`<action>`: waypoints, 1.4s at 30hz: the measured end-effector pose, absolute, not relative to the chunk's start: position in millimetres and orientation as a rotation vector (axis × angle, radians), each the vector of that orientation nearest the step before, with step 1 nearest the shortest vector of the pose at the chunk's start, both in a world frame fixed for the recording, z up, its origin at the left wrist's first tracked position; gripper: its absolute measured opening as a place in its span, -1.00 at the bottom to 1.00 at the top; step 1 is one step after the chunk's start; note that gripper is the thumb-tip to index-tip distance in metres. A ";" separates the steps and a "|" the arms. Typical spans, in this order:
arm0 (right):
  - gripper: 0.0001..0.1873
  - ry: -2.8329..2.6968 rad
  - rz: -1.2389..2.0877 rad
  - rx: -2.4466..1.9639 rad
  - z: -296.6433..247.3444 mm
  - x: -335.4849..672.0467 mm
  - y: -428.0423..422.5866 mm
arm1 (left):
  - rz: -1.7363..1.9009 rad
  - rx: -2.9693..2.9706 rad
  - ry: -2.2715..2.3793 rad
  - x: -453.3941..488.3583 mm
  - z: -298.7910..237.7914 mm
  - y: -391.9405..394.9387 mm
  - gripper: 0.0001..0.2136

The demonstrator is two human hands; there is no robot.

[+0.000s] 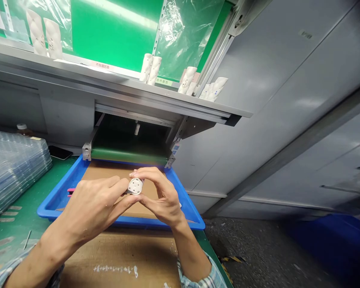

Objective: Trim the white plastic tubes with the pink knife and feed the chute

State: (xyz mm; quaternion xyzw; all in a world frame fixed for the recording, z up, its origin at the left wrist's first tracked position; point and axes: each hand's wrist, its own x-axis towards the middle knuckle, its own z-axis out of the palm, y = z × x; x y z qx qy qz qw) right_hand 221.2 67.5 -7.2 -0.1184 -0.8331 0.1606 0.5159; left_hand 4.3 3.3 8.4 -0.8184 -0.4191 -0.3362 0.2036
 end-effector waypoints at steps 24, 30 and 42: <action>-0.54 -1.896 0.490 -0.360 -12.3 217.9 65.8 | -1.138 -2.224 -1.173 -1.7 16.9 4.6 -0.65; -0.59 -1.929 0.335 -0.347 -4.6 219.3 64.1 | -1.213 -2.308 -1.073 -3.8 13.7 4.3 -0.66; -0.52 -1.954 0.311 -0.332 0.3 219.5 61.9 | -1.324 -2.342 -1.118 -6.9 8.7 3.5 -0.67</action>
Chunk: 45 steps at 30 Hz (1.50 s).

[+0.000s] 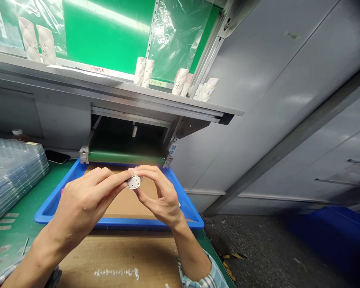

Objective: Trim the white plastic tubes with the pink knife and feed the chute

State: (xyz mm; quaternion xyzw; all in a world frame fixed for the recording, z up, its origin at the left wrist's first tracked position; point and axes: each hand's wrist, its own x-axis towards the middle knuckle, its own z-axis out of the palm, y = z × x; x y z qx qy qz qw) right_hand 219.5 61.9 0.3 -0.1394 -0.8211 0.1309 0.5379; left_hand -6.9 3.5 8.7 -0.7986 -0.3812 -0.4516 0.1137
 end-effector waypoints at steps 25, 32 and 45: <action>-0.57 -1.973 0.230 -0.345 -1.1 219.6 63.9 | -1.265 -2.261 -1.094 -3.6 12.5 -0.4 -0.78; -0.60 -1.943 0.044 -0.372 -4.1 218.0 63.4 | -1.180 -2.178 -1.062 5.6 16.1 -8.4 -0.84; -0.46 -1.833 -0.335 -0.448 -7.6 211.4 57.3 | -1.306 -2.172 -1.217 19.4 5.1 -13.4 -0.83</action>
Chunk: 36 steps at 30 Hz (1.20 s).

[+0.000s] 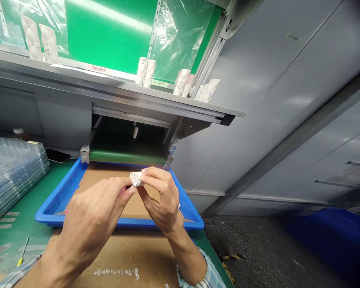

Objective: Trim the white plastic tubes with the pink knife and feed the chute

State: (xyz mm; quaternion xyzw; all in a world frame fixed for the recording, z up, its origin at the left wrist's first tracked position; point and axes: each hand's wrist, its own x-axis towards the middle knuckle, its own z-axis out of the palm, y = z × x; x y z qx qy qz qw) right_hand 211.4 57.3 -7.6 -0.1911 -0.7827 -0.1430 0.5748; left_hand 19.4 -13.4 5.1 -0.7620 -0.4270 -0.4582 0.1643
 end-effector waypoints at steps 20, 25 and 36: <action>-0.56 -1.750 0.259 -0.345 -18.7 206.9 57.2 | -1.473 -2.458 -1.073 0.5 11.5 -10.3 -0.78; -0.52 -1.793 0.269 -0.299 -18.3 207.0 54.0 | -1.503 -2.415 -1.152 -0.8 15.0 -5.9 -0.76; -0.42 -1.853 0.225 -0.214 -9.6 208.1 48.5 | -1.415 -2.564 -1.121 -14.2 18.5 -4.8 -0.82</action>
